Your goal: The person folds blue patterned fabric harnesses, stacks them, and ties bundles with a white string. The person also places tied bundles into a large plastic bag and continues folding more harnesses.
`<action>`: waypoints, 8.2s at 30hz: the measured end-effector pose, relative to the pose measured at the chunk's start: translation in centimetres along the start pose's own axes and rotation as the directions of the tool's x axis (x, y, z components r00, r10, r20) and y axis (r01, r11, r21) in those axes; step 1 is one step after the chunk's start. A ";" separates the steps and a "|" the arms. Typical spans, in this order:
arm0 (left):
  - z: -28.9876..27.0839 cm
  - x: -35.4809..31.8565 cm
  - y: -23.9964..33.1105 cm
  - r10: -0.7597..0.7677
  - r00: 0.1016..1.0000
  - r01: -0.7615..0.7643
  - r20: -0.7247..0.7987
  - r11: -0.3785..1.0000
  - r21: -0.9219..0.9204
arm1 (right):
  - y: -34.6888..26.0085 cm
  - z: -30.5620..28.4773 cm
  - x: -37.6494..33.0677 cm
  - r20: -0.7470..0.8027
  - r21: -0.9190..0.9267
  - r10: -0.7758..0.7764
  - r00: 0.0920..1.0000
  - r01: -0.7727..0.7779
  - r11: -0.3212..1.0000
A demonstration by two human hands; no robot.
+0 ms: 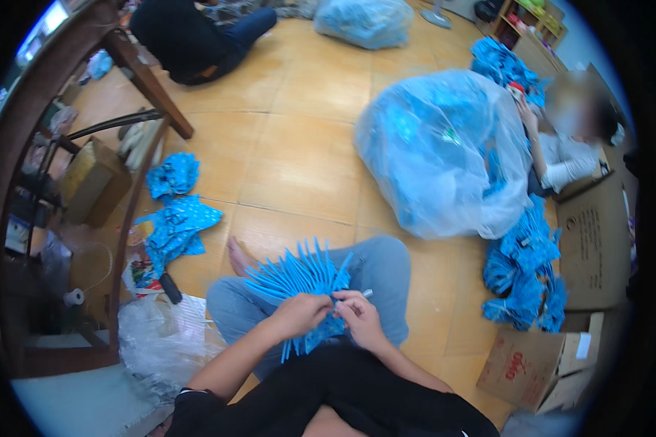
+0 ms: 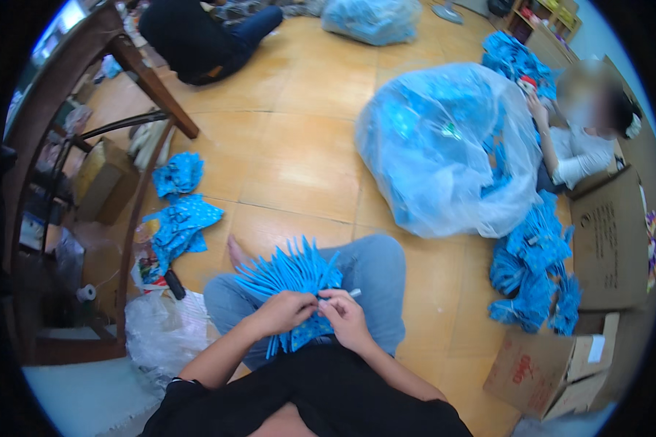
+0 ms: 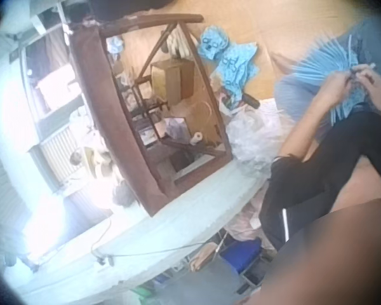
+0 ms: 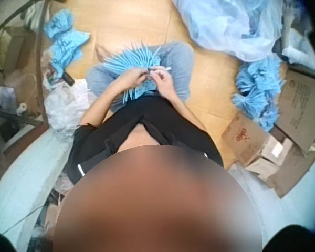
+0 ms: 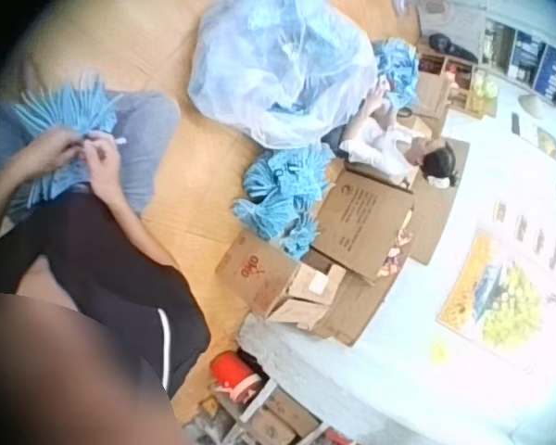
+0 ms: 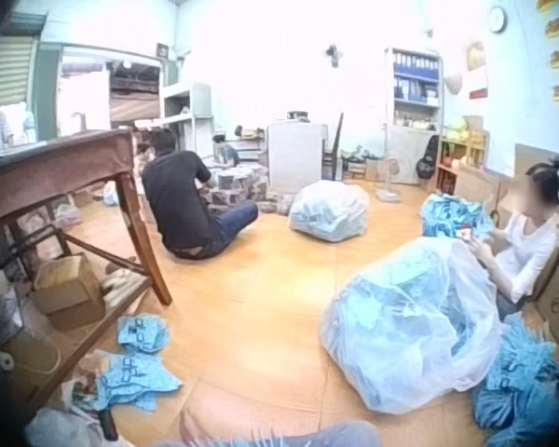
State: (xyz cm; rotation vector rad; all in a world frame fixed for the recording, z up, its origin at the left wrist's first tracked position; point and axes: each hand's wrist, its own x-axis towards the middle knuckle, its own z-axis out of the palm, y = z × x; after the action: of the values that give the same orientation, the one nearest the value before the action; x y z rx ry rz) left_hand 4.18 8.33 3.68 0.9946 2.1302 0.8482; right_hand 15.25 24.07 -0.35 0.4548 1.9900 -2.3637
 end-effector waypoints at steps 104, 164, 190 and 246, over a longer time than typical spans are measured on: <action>-1.5 -5.8 -16.6 -0.335 0.635 0.606 -0.696 0.775 0.179 | -3.4 -0.8 4.3 -0.152 -0.179 0.147 0.977 -0.173 0.969; 0.0 -5.5 -14.6 -0.464 0.237 0.843 -0.853 0.535 -0.057 | -13.1 -15.4 27.1 0.100 -0.387 -0.499 0.861 0.496 0.777; -0.5 -4.5 -12.7 -0.499 0.231 0.855 -0.835 0.514 -0.070 | -13.2 -38.3 11.6 -0.813 -0.569 -0.342 0.471 -0.767 0.298; -0.5 -4.4 -12.6 -0.384 0.229 0.819 -0.895 0.573 -0.037 | -18.1 -31.4 16.9 -0.759 -0.624 -0.448 0.473 -0.332 0.707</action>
State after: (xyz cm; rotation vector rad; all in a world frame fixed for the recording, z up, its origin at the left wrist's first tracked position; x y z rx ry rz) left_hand 0.91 -1.77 -4.46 -0.4101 3.3050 0.3655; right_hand 2.01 60.73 8.59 1.8429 3.0791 -1.0354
